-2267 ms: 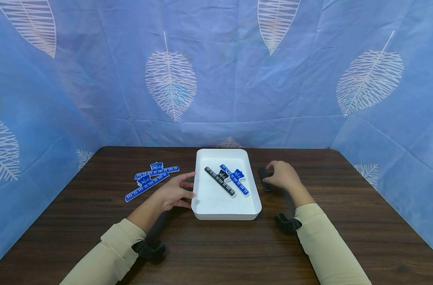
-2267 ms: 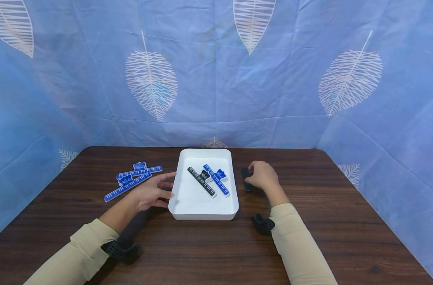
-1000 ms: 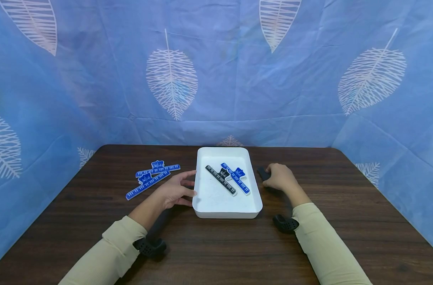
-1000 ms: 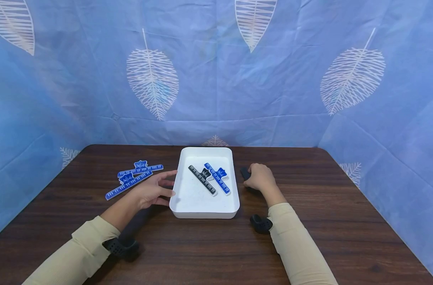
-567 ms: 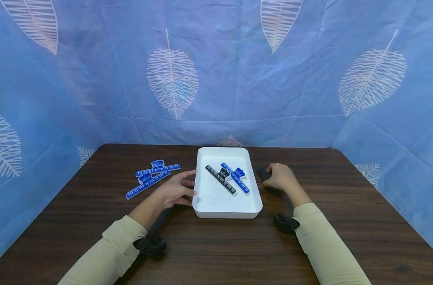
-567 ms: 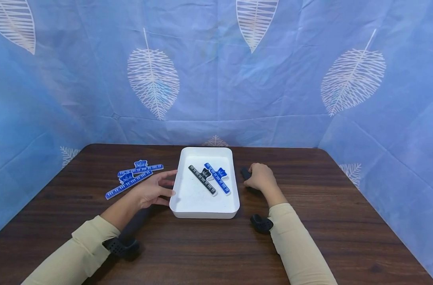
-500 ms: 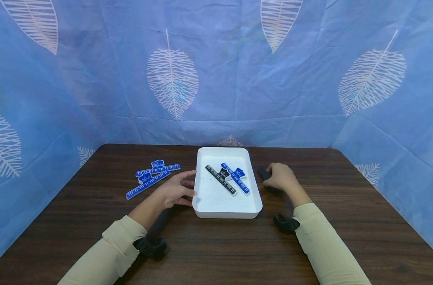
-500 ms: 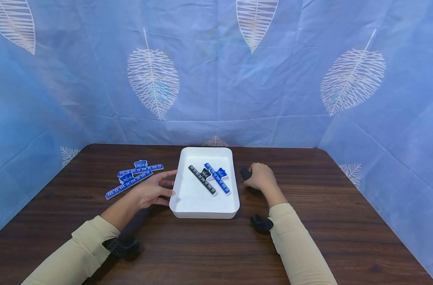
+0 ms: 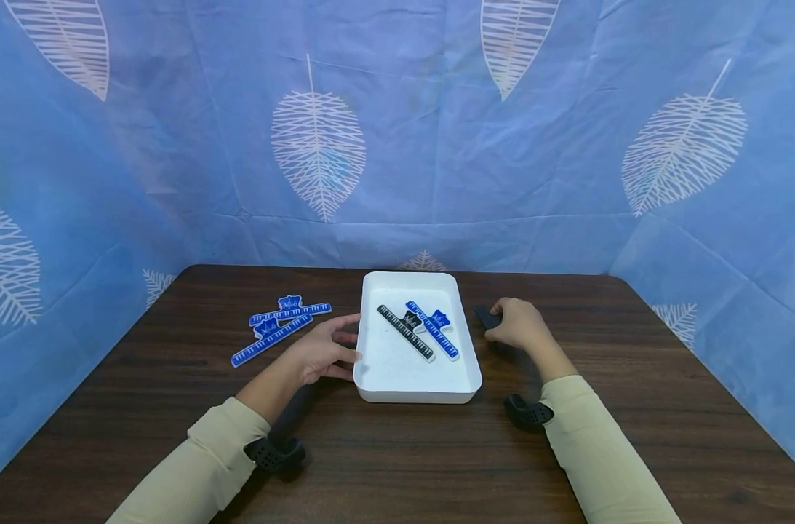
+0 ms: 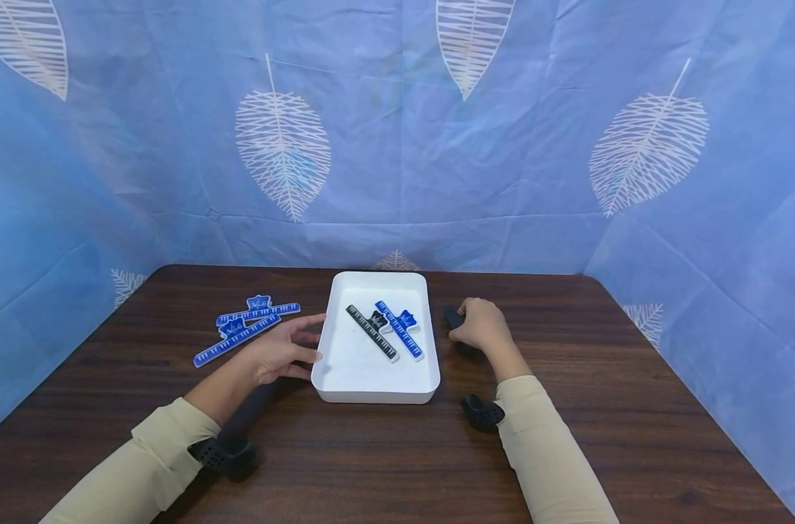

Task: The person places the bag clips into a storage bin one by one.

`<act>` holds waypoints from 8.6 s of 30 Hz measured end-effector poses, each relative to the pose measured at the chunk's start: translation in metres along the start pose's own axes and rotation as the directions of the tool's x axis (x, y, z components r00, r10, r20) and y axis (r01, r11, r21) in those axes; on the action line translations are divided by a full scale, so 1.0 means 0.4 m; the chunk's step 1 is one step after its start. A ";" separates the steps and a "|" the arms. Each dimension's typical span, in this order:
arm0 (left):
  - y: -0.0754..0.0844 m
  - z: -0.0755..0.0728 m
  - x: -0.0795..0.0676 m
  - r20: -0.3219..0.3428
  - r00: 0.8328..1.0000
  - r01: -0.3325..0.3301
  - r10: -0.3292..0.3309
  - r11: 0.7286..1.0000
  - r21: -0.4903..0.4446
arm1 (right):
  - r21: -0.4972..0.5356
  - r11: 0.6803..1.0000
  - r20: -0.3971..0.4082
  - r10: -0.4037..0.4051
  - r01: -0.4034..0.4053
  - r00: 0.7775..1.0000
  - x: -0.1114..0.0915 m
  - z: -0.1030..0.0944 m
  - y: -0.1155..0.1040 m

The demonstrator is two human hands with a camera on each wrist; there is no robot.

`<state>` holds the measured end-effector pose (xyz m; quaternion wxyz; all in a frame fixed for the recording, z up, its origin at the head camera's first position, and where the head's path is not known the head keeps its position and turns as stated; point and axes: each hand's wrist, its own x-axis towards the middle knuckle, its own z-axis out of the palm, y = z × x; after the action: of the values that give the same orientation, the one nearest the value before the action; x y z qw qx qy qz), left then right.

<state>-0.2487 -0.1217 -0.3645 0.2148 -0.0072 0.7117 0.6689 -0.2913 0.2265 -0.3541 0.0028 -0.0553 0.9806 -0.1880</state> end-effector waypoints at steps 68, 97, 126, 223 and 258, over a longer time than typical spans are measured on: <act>-0.001 0.000 -0.003 0.005 1.000 -0.011 0.011 1.000 0.004 | -0.039 0.985 -0.014 -0.170 0.170 0.985 -0.009 -0.105 -0.208; -0.002 0.001 -0.005 -0.006 1.000 -0.013 0.013 1.000 0.008 | -0.078 0.986 0.100 -0.139 0.148 0.985 0.080 -0.060 -0.267; -0.010 0.002 0.009 0.000 1.000 -0.015 0.015 1.000 0.003 | -0.016 1.000 0.185 0.029 -0.026 0.982 0.171 0.027 -0.241; -0.011 0.006 0.001 -0.011 0.999 -0.032 0.032 0.999 0.005 | -0.086 0.946 -0.032 -0.315 0.311 0.949 -0.046 -0.051 -0.158; -0.020 0.019 -0.025 -0.135 0.979 -0.113 0.155 0.954 0.277 | 0.028 0.948 -0.058 -0.316 0.317 0.947 -0.138 -0.036 -0.061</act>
<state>-0.2350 -0.1180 -0.3692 0.1119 0.0184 0.8090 0.5768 -0.2343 0.2154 -0.3324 -0.0522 -0.2069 0.9551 -0.2054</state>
